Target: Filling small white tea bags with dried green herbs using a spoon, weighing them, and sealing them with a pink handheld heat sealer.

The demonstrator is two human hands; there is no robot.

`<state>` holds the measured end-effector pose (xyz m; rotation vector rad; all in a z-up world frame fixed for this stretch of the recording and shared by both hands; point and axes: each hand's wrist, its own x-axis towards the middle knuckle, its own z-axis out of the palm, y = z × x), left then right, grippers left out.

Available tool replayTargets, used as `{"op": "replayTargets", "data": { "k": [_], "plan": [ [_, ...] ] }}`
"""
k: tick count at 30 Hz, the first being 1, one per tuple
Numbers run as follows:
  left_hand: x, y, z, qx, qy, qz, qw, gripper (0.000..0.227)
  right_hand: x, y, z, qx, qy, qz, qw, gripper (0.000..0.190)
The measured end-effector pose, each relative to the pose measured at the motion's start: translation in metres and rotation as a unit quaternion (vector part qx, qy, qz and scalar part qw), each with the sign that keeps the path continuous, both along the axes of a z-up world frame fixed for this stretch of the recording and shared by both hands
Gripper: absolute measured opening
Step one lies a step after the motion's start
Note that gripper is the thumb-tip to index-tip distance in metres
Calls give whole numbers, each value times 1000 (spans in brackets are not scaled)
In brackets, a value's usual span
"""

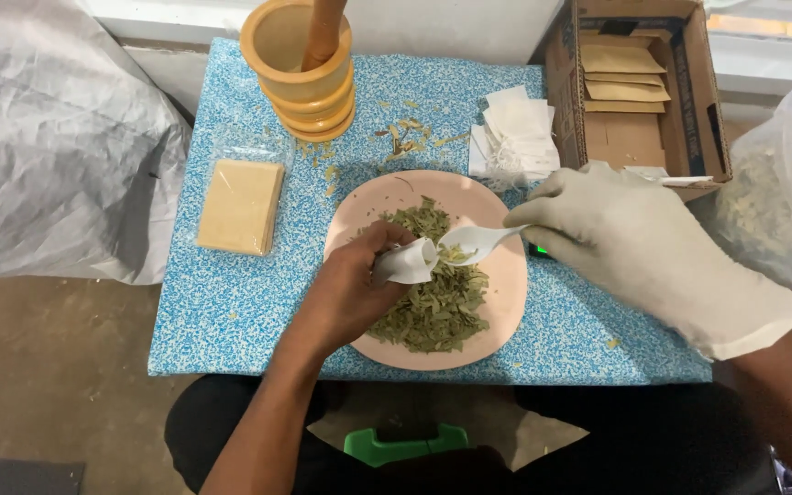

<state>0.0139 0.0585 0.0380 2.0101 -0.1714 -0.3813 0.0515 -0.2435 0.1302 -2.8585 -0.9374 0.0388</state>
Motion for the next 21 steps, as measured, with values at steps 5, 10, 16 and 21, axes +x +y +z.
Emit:
{"op": "replayTargets", "data": {
  "k": [5, 10, 16, 21],
  "plan": [
    [0, -6, 5, 1, 28, -12, 1000, 45, -10, 75, 59, -89, 88, -151, 981, 33],
    [-3, -9, -8, 12, -29, -27, 999, 45, -23, 49, 21, -244, -283, 125, 919, 53],
    [-3, -13, -11, 10, -27, -10, 1000, 38, -37, 63, 30, -259, -353, 146, 887, 37],
    [0, -6, 9, -20, 58, 37, 997, 30, -41, 34, 17, -267, -256, -88, 925, 42]
  ]
}}
